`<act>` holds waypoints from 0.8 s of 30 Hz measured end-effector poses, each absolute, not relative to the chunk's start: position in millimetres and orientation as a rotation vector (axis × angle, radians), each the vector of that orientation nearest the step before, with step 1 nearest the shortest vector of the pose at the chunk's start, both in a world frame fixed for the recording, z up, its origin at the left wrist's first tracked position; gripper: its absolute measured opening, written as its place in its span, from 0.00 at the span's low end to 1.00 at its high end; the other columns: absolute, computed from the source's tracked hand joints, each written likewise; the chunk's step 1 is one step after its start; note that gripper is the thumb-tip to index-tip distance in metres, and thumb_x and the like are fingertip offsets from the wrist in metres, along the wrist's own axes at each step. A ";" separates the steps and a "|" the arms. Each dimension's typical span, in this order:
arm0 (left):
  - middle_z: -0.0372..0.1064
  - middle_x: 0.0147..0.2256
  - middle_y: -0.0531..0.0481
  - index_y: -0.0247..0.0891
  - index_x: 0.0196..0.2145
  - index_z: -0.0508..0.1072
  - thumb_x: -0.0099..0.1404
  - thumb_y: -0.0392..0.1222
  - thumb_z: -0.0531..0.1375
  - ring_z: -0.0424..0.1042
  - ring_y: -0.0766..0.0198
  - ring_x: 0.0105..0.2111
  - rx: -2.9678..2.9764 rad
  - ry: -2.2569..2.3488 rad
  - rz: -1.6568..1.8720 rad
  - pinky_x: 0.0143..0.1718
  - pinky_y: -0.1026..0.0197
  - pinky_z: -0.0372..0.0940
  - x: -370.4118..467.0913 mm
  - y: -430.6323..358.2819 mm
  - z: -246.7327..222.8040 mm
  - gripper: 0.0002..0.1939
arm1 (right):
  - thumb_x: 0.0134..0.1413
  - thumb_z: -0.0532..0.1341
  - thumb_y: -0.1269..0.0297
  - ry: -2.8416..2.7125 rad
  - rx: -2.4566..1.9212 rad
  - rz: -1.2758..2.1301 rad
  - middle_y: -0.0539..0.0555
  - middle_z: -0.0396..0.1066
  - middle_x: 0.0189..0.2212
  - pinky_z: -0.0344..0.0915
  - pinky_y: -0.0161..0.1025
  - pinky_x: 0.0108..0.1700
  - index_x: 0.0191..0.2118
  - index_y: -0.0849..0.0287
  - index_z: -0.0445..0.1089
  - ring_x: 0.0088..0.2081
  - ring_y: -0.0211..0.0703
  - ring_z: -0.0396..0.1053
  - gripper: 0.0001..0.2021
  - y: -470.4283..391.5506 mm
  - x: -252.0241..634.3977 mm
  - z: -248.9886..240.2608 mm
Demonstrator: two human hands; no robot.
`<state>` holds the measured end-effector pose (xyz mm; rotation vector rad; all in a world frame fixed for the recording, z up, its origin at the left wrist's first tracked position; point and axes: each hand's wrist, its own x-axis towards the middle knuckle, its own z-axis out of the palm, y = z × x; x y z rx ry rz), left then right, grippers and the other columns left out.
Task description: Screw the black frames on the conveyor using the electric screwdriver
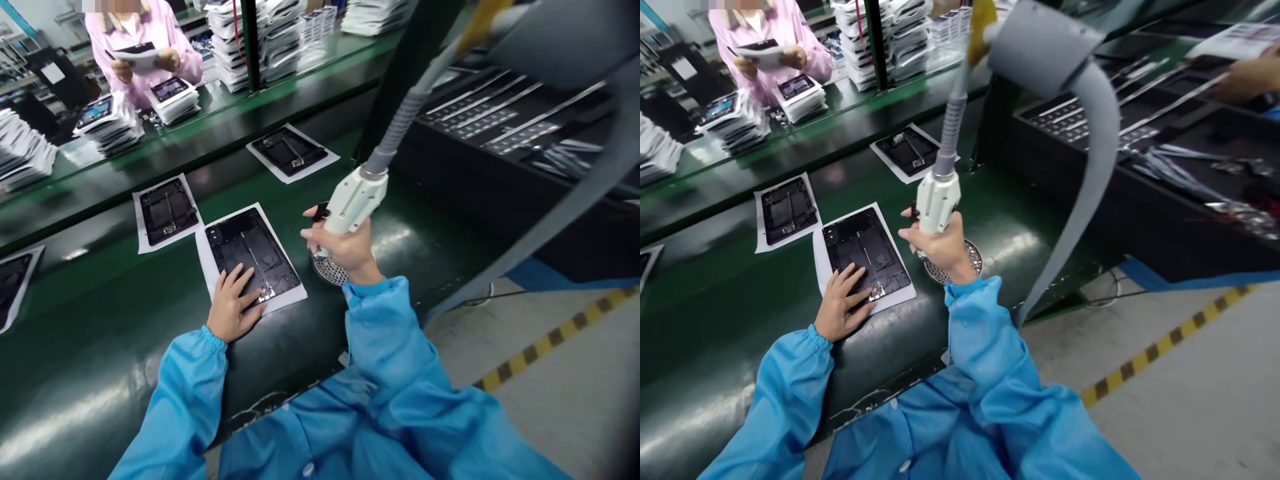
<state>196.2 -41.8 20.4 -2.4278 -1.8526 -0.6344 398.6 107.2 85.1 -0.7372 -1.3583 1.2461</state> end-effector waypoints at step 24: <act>0.70 0.54 0.39 0.39 0.44 0.77 0.66 0.47 0.58 0.66 0.47 0.57 -2.409 -1.751 -0.645 0.56 0.40 0.59 191.2 -43.1 17.1 0.14 | 0.35 0.68 0.65 -1.314 -0.848 1.173 0.43 0.64 0.13 0.62 0.37 0.22 0.28 0.62 0.71 0.15 0.34 0.62 0.11 121.3 393.2 71.0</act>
